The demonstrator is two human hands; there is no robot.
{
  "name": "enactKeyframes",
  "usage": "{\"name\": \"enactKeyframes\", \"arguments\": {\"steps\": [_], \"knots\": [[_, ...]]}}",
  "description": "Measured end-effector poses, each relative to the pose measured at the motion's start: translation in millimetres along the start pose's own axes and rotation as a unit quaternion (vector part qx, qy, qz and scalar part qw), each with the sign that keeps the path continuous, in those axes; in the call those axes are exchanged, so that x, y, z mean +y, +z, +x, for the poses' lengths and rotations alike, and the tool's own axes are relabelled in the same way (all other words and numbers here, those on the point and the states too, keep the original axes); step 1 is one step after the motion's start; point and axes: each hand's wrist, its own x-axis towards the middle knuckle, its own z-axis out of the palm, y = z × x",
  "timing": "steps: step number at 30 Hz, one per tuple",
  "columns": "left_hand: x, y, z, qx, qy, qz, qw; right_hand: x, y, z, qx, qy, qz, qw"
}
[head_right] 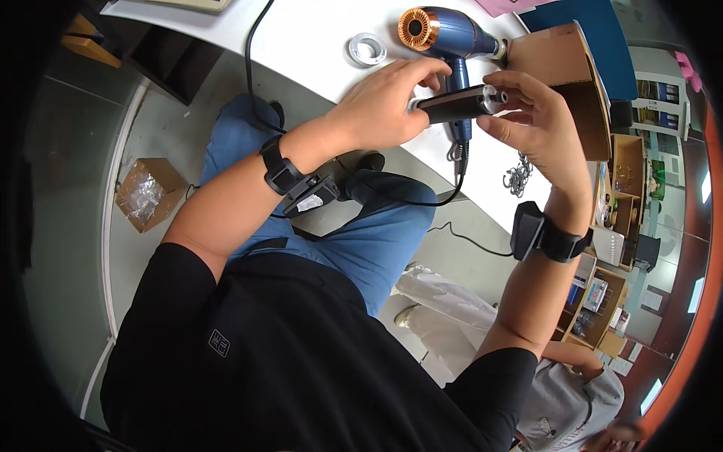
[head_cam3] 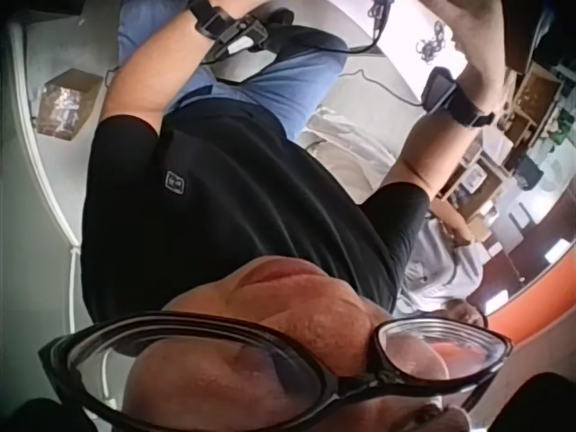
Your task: Inspecting and repairing a hair dryer by adjusting the cord and components, then weighing it on a scale.
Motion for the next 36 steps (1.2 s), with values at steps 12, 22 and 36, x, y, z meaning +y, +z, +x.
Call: {"name": "enactKeyframes", "arguments": {"steps": [12,22,36], "knots": [[-4.8,3.2,0.9,0.013,-0.027,-0.034,0.999,32.1,40.9,-10.9,0.136,0.002,0.143,0.98],[-14.1,3.7,3.0,0.049,-0.026,-0.074,0.996,112.5,91.3,-47.7,0.319,0.041,0.169,0.932],[4.5,10.3,-5.3,0.008,0.053,0.222,0.973,165.2,145.9,-64.0,0.477,0.036,0.158,0.864]]}}
